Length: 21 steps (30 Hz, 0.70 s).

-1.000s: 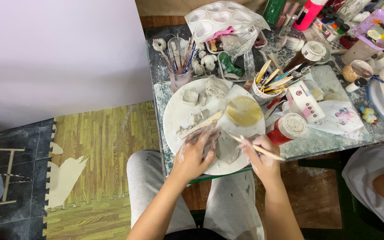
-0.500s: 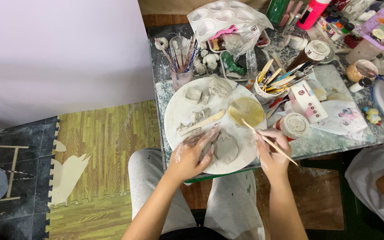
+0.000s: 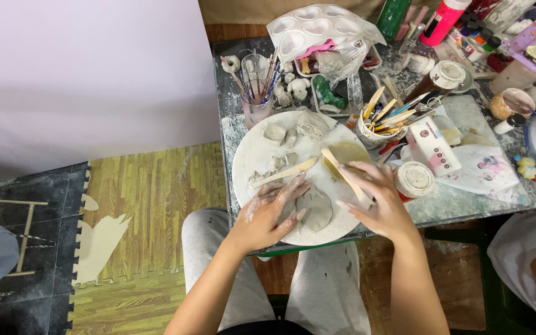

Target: The person shapes a lump of clay on a rotating pottery wheel using wooden modeling tools and their hands. They repeatedly smooth and refine the surface, occasionally rotating the wheel to access different sides.

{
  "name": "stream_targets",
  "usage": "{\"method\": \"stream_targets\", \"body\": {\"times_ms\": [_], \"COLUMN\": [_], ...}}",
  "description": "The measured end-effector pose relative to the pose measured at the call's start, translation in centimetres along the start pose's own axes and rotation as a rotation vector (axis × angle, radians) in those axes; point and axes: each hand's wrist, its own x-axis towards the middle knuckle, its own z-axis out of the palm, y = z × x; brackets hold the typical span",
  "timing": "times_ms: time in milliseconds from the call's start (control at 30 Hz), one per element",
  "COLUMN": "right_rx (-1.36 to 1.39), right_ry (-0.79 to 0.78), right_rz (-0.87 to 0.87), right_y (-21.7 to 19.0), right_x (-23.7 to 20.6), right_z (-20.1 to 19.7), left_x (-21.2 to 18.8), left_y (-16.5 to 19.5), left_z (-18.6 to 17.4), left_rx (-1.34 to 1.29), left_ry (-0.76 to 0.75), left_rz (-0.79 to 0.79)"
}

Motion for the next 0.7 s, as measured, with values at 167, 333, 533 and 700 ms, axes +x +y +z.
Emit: {"method": "stream_targets", "body": {"times_ms": [167, 333, 533, 700], "right_rx": [-0.037, -0.056, -0.184, -0.248], "right_ry": [-0.056, 0.109, 0.151, 0.068], "right_rz": [0.098, 0.102, 0.286, 0.287], "right_y": [-0.7, -1.3, -2.6, -2.3], "right_x": [-0.7, -0.3, 0.5, 0.5], "right_z": [-0.5, 0.6, 1.2, 0.9], "left_x": [0.1, 0.8, 1.6, 1.5], "left_y": [0.3, 0.7, 1.1, 1.1], "left_z": [-0.1, 0.3, 0.8, 0.3], "left_rx": [-0.056, -0.225, -0.272, -0.253], "left_ry": [-0.032, -0.055, -0.040, -0.032], "left_rz": [-0.057, -0.197, -0.280, -0.275]}}
